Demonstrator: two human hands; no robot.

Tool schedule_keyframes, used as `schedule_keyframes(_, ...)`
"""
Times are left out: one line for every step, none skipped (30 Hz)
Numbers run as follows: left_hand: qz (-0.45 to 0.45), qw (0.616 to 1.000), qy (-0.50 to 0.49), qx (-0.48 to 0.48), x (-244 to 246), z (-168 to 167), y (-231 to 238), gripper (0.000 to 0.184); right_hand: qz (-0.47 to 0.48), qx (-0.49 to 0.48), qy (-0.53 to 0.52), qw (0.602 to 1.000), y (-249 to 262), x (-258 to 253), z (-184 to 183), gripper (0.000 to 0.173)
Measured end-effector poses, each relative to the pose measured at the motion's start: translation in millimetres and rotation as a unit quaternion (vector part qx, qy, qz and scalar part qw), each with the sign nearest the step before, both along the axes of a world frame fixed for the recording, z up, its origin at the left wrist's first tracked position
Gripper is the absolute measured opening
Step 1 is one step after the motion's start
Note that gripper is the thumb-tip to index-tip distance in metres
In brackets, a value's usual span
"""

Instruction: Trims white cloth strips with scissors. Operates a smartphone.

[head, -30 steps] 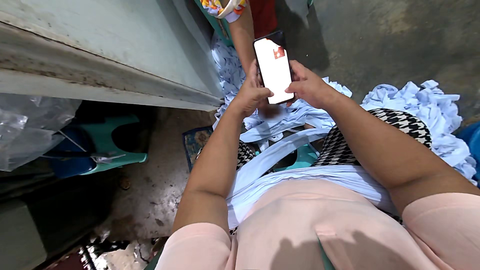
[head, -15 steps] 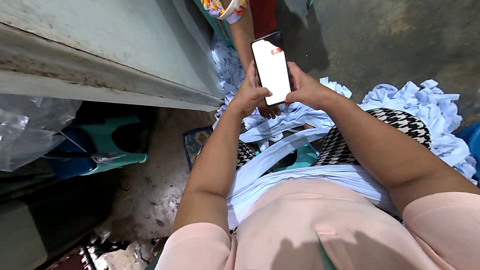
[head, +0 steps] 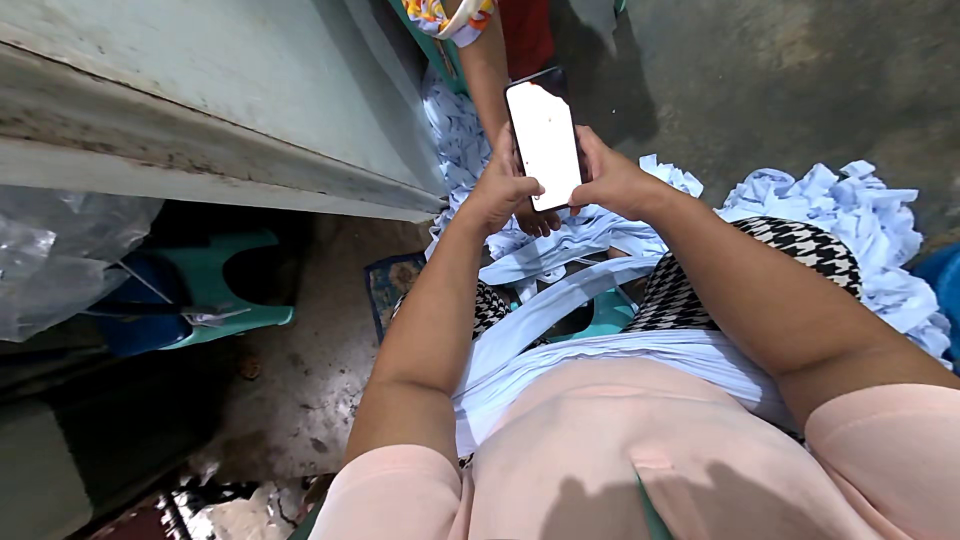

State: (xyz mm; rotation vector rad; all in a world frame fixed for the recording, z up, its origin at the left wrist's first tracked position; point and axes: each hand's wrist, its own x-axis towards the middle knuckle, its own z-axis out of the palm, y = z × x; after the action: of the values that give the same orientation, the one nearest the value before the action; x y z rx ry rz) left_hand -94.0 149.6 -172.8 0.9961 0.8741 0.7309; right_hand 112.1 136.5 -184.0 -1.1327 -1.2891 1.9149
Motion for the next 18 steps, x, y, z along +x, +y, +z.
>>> schedule_keyframes(0.0, 1.0, -0.002, -0.001, 0.3, 0.2, 0.0, 0.11, -0.001, 0.0, -0.002, 1.0, -0.1, -0.3, -0.9, 0.095)
schedule_keyframes(0.0, 1.0, -0.003, -0.001, 0.3, 0.3, 0.1, 0.11, -0.001, 0.001, -0.004, 1.0, 0.0, -0.6, -1.6, 0.095)
schedule_keyframes(-0.001, 1.0, -0.002, -0.001, 0.3, 0.2, 0.1, 0.11, -0.001, 0.002, -0.004, 1.0, 0.0, -0.8, -2.0, 0.095)
schedule_keyframes(-0.002, 1.0, 0.001, 0.001, 0.0, -0.1, 0.2, 0.11, -0.001, 0.001, -0.003, 1.0, 0.0, -0.9, -2.2, 0.095)
schedule_keyframes(-0.001, 1.0, 0.005, 0.001, -0.4, -0.9, 0.4, 0.11, -0.001, -0.001, -0.002, 1.0, -0.2, -0.9, -2.1, 0.095)
schedule_keyframes(-0.001, 1.0, 0.007, 0.001, -0.7, -1.6, 0.5, 0.11, -0.002, -0.001, -0.002, 1.0, -0.5, -1.1, -1.5, 0.095)
schedule_keyframes(-0.001, 1.0, 0.01, 0.001, -0.9, -2.2, 0.7, 0.11, -0.003, -0.002, -0.002, 1.0, -0.9, -1.3, -1.0, 0.094)
schedule_keyframes(-0.001, 1.0, 0.013, 0.001, -1.1, -2.2, 0.9, 0.111, -0.003, -0.003, -0.001, 1.0, -1.1, -1.4, -0.7, 0.094)
schedule_keyframes(-0.002, 1.0, 0.017, 0.0, -1.1, -1.9, 1.0, 0.111, -0.003, -0.003, 0.0, 1.0, -1.2, -1.4, -0.8, 0.094)
schedule_keyframes(-0.002, 1.0, 0.021, 0.001, -1.1, -1.8, 1.0, 0.11, -0.003, -0.003, 0.001, 1.0, -1.3, -1.4, -1.3, 0.095)
schedule_keyframes(-0.002, 1.0, 0.024, 0.001, -1.2, -1.9, 1.1, 0.11, -0.002, -0.004, 0.001, 1.0, -1.1, -1.5, -1.4, 0.095)
schedule_keyframes(-0.003, 1.0, 0.025, 0.002, -1.4, -1.9, 1.0, 0.11, -0.001, -0.005, 0.001, 1.0, -1.1, -1.7, -1.4, 0.095)
schedule_keyframes(-0.003, 1.0, 0.025, 0.002, -1.4, -1.9, 1.0, 0.11, -0.001, -0.004, 0.0, 1.0, -1.1, -1.8, -1.5, 0.095)
schedule_keyframes(-0.002, 1.0, 0.024, 0.003, -1.3, -1.9, 1.0, 0.11, -0.002, -0.002, 0.001, 1.0, -1.0, -1.9, -1.7, 0.095)
schedule_keyframes(-0.002, 1.0, 0.025, 0.003, -1.3, -2.0, 1.1, 0.11, -0.003, -0.002, 0.001, 1.0, -0.9, -1.7, -1.9, 0.095)
schedule_keyframes(-0.003, 1.0, 0.026, 0.004, -1.3, -2.1, 0.9, 0.11, -0.001, -0.002, 0.002, 1.0, -0.6, -1.5, -2.3, 0.094)
schedule_keyframes(-0.003, 1.0, 0.025, 0.005, -1.5, -2.2, 0.8, 0.11, -0.001, -0.002, 0.004, 1.0, -0.6, -1.5, -2.7, 0.095)
schedule_keyframes(-0.004, 1.0, 0.024, 0.006, -1.7, -2.3, 0.8, 0.11, 0.0, -0.004, 0.005, 1.0, -0.4, -1.5, -2.8, 0.095)
